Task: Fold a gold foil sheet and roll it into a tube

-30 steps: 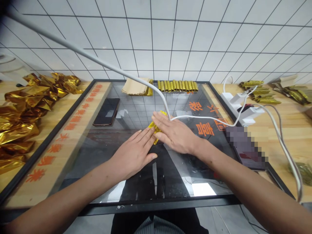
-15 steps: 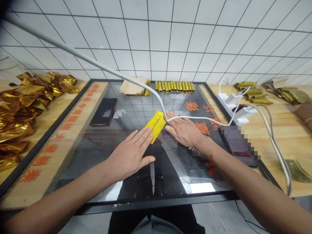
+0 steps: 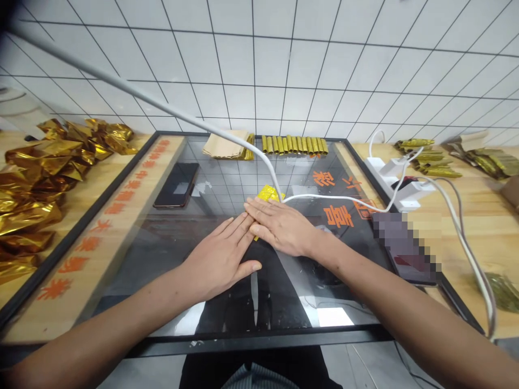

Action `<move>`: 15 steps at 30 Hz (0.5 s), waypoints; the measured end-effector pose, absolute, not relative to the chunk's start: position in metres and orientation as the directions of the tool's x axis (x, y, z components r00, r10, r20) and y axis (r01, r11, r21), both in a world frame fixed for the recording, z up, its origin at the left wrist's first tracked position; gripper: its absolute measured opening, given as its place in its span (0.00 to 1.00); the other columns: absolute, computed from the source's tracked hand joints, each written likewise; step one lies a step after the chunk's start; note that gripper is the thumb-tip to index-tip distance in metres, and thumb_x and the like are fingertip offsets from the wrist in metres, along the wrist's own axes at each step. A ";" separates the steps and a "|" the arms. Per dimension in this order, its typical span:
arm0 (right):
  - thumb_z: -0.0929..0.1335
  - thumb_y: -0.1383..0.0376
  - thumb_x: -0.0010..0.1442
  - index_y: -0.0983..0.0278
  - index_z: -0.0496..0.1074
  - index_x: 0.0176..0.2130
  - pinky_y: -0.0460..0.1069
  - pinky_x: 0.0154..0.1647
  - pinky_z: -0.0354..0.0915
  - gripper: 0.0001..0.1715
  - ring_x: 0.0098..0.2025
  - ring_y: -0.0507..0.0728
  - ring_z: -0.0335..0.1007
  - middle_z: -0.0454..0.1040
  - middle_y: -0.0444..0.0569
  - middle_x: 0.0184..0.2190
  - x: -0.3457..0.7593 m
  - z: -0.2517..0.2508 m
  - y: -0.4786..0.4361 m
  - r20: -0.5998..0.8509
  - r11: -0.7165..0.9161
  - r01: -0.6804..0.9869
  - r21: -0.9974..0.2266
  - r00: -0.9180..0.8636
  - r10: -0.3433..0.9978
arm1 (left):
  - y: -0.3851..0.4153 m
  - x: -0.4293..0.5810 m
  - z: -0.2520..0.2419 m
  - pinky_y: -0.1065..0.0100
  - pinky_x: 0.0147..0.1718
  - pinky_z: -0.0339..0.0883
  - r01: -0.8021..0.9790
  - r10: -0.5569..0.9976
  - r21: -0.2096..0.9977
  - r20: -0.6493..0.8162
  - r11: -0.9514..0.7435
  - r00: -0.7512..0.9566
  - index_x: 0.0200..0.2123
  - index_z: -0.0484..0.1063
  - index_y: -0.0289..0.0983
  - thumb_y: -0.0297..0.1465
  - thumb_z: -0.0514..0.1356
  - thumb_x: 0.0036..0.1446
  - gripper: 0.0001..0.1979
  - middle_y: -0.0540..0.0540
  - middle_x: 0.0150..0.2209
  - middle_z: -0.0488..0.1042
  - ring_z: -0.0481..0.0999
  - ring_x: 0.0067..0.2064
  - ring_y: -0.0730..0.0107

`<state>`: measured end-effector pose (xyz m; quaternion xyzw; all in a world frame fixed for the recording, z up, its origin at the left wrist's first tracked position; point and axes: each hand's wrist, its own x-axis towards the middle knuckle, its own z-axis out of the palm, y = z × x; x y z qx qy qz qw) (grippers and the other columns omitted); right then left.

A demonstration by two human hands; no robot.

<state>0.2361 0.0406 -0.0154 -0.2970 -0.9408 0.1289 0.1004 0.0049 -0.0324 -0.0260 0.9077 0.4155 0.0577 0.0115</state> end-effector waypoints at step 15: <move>0.51 0.50 0.80 0.62 0.53 0.80 0.73 0.79 0.49 0.38 0.81 0.65 0.47 0.53 0.57 0.79 0.261 -0.018 0.088 0.116 0.687 0.711 -0.152 -0.677 0.727 | -0.032 0.006 -0.025 0.46 0.76 0.50 0.759 0.762 0.069 0.060 -0.647 0.644 0.76 0.60 0.29 0.55 0.48 0.76 0.41 0.31 0.79 0.53 0.53 0.80 0.47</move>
